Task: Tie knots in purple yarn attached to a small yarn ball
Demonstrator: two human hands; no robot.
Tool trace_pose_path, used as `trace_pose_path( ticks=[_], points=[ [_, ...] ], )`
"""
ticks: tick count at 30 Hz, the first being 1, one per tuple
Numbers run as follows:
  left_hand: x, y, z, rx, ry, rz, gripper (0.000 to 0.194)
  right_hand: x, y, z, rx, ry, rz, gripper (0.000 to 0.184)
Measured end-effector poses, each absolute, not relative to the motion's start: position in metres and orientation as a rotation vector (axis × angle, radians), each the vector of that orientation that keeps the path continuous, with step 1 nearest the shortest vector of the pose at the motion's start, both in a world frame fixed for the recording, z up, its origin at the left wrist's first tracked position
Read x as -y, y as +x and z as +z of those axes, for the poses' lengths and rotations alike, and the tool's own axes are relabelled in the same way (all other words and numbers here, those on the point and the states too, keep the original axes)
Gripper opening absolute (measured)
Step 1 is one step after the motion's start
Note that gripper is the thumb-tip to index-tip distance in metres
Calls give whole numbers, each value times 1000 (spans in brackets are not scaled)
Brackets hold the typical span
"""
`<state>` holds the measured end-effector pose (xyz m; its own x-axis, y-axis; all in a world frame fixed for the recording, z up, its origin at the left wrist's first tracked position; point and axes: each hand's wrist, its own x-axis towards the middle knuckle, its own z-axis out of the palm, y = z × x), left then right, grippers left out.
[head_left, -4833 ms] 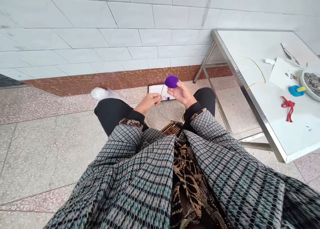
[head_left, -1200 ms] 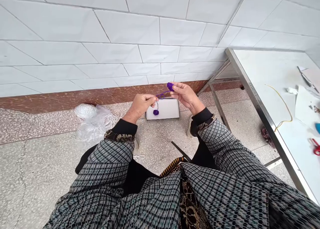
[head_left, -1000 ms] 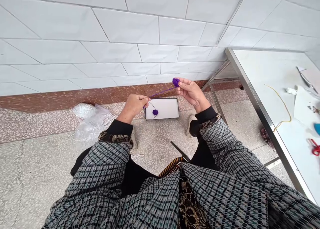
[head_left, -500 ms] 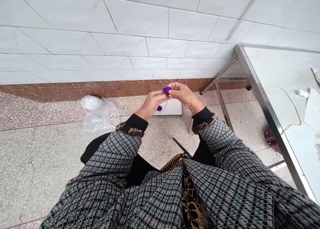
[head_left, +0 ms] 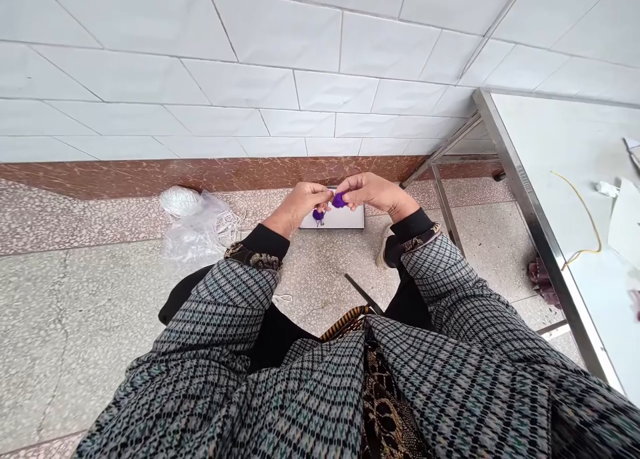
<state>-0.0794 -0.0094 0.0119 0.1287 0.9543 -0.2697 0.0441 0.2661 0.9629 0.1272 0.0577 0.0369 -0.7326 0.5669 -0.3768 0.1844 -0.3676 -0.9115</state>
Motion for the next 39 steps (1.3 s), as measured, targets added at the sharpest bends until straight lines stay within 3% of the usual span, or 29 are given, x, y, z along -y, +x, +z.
trace_pose_path(
  ticks=[4,8,14,18,21,25,30,34,39],
  points=[
    [8,-78,13,-1445,1370,753,27,-56,119,28,2044,-1287,1921,21],
    [10,-72,15,-1407,1455,785,23,-60,108,20,1736,-1552,1649,27],
    [10,-65,14,-1297,1305,767,24,-63,115,32,986,-1181,2033,19],
    [7,-71,13,-1422,1364,754,30,-62,129,33,1467,-1163,2200,14],
    [7,-75,15,-1415,1399,746,28,-63,128,22,1867,-1433,1979,21],
    [9,-71,15,-1297,1315,789,23,-66,115,14,1517,-1499,1700,29],
    [9,-69,14,-1295,1241,796,24,-66,115,33,1078,-1202,2026,14],
    [8,-76,18,-1394,1316,761,26,-59,121,48,1390,-1174,2207,13],
    [9,-79,19,-1459,1460,766,29,-52,112,44,1833,-1464,2011,27]
  ],
)
